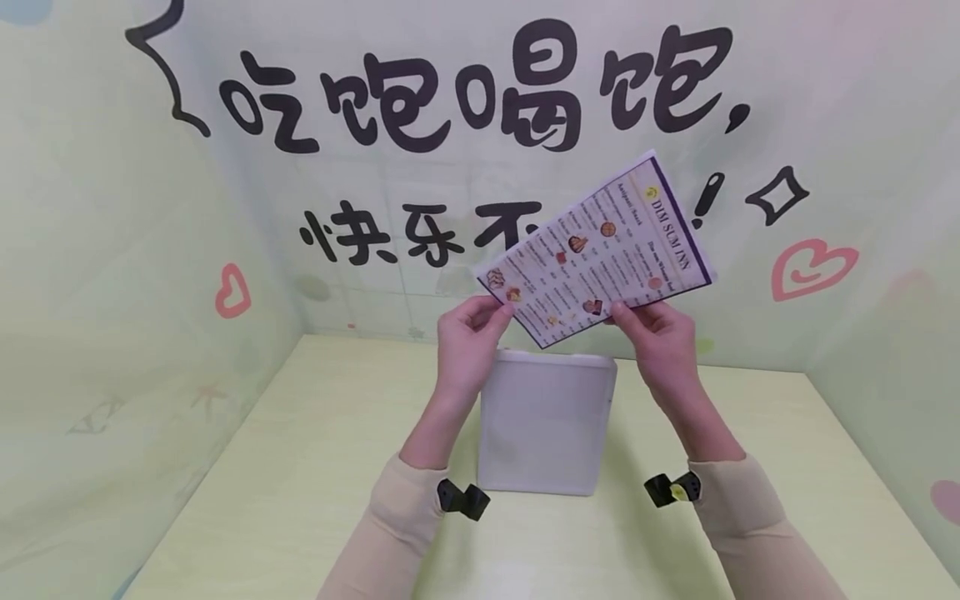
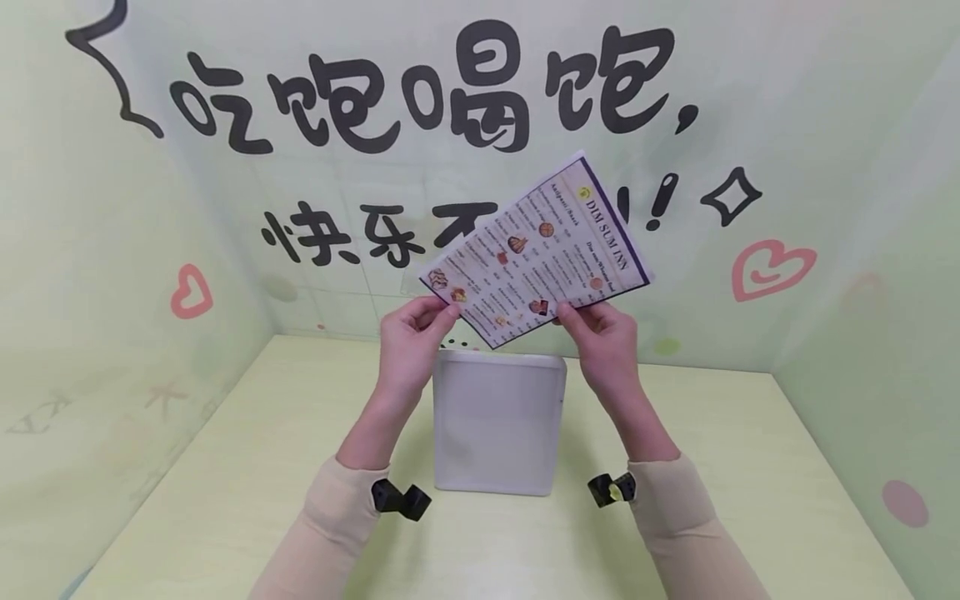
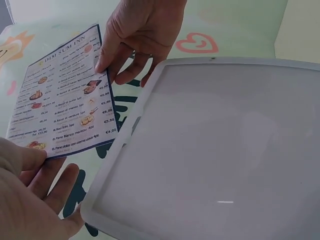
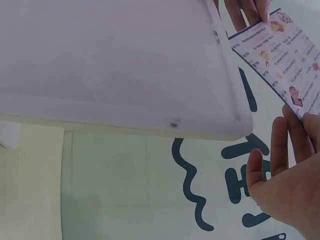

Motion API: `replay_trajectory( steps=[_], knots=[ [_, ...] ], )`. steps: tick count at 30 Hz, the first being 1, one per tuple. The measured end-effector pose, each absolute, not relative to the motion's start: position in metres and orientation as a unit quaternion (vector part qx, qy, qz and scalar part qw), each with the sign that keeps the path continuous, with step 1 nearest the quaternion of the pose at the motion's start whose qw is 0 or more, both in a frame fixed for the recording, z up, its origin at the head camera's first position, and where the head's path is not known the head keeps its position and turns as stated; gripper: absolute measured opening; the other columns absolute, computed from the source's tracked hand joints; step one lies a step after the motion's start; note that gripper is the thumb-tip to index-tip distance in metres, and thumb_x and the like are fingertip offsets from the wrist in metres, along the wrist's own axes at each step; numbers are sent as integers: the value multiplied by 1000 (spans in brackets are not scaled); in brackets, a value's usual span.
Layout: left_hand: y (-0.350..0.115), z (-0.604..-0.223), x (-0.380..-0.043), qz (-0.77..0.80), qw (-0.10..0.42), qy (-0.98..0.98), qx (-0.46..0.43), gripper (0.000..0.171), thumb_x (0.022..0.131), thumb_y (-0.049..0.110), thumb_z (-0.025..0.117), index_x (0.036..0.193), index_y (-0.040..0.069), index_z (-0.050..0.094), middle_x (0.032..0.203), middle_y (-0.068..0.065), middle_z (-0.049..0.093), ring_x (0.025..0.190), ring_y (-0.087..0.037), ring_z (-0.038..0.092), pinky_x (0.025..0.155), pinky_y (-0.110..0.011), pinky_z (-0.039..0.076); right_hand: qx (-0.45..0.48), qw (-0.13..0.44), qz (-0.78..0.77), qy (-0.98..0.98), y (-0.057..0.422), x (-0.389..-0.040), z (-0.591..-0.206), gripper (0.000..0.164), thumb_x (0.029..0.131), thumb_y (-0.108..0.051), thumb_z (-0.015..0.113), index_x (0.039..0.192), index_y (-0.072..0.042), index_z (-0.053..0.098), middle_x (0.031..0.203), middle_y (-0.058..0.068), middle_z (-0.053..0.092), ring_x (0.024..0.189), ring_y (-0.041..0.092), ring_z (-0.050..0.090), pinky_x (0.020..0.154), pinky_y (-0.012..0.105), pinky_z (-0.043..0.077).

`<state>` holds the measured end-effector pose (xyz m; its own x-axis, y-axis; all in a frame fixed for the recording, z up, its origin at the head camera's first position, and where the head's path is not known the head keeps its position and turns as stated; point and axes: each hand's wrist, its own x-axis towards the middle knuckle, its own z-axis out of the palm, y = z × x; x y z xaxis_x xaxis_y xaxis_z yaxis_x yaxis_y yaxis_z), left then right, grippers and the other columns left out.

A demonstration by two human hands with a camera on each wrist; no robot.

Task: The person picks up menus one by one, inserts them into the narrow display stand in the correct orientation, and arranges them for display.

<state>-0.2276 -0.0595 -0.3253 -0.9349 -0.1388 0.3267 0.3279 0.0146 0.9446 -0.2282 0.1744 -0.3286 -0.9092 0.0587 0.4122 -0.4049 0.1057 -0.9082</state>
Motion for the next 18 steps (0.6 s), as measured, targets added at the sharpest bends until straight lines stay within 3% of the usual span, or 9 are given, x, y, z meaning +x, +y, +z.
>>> replay_trajectory(
  steps=[12, 18],
  knots=[
    [-53, -327, -229, -679, 132, -720, -59, 14, 97, 10, 71, 107, 0, 74, 102, -11, 76, 97, -23, 73, 91, -38, 58, 94, 156, 644, -743, 184, -225, -331, 39, 103, -18, 65, 135, 5, 61, 116, -8, 74, 98, 10, 71, 101, 26, 50],
    [-51, -330, -233, -670, 125, -729, -66, 14, 97, 9, 71, 107, 0, 74, 100, -11, 76, 97, -24, 73, 90, -38, 58, 80, 145, 623, -765, 190, -223, -334, 42, 103, -22, 65, 135, 5, 61, 112, -11, 75, 98, 7, 69, 106, 33, 48]
  ],
)
